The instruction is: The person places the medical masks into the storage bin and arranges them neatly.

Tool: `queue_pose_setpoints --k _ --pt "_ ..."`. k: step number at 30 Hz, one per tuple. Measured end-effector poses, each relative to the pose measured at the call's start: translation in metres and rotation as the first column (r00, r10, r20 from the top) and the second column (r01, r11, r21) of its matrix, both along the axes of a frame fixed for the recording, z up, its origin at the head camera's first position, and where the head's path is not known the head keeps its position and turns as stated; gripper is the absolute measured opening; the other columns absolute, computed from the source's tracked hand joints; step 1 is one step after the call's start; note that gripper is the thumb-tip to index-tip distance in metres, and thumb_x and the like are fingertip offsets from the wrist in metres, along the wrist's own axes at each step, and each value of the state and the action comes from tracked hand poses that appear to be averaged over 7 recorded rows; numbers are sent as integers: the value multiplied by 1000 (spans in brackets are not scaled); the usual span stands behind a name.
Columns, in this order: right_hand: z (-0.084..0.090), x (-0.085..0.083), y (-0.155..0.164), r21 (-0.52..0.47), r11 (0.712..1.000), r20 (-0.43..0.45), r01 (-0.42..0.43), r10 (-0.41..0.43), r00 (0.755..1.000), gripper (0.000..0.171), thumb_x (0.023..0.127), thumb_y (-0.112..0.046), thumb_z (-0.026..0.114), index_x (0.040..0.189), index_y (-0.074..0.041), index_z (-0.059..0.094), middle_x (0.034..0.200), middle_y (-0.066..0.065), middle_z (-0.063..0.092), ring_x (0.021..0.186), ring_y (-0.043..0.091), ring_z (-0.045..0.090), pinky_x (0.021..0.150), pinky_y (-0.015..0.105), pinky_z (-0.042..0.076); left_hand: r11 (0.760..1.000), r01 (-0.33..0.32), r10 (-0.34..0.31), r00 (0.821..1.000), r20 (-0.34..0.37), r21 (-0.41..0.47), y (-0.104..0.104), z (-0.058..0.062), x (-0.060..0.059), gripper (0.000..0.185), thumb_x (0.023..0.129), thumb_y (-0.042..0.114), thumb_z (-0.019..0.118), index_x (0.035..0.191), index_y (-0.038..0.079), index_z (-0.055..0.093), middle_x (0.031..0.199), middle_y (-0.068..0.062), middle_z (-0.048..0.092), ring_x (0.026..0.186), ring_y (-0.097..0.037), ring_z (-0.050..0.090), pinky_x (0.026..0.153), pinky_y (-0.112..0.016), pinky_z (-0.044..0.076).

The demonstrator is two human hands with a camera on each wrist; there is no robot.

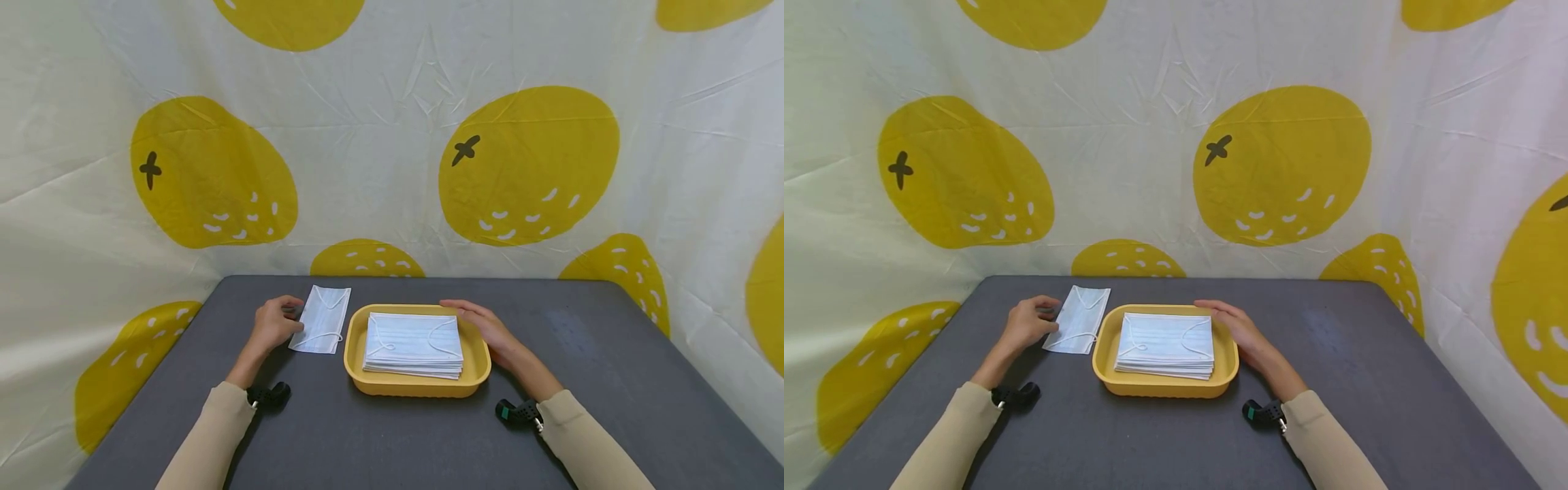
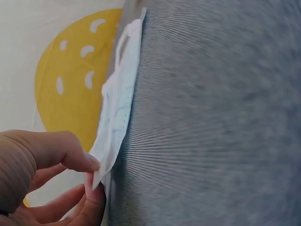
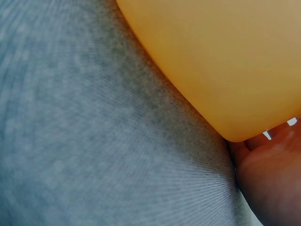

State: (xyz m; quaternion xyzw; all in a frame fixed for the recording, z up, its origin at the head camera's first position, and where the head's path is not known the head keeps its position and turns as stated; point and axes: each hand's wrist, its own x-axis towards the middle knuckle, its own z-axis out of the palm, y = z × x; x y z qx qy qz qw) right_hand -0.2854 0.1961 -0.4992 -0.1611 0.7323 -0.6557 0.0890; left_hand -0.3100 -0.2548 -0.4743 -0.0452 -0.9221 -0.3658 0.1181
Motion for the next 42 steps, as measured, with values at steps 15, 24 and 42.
queue_pose_setpoints --k 15,24,42 --pt "0 0 0 -6 1000 -6 -6 6 1000 44 112 -23 41 152 -11 52 165 12 39 143 34 47 98 23 53 913 -20 -95 962 258 408 -2 4 -4 48 85 -1 62 132 -1 67 134 -24 59 85 -18 56 66 -25 48" --pt "1 1 0 3 1000 1 2 -2 1000 44 112 -21 38 152 -11 52 165 12 39 145 35 45 98 22 52 888 -44 -109 947 302 458 -2 7 -4 49 85 -1 53 132 -2 67 92 -4 51 63 -10 40 54 -23 33" --pt "1 1 0 3 1000 4 6 -6 1000 44 112 -21 39 152 -12 52 165 11 38 144 34 45 99 24 52 932 -9 -106 949 296 361 1 5 -4 44 89 10 69 133 4 69 146 -19 56 115 -25 54 82 -28 49"
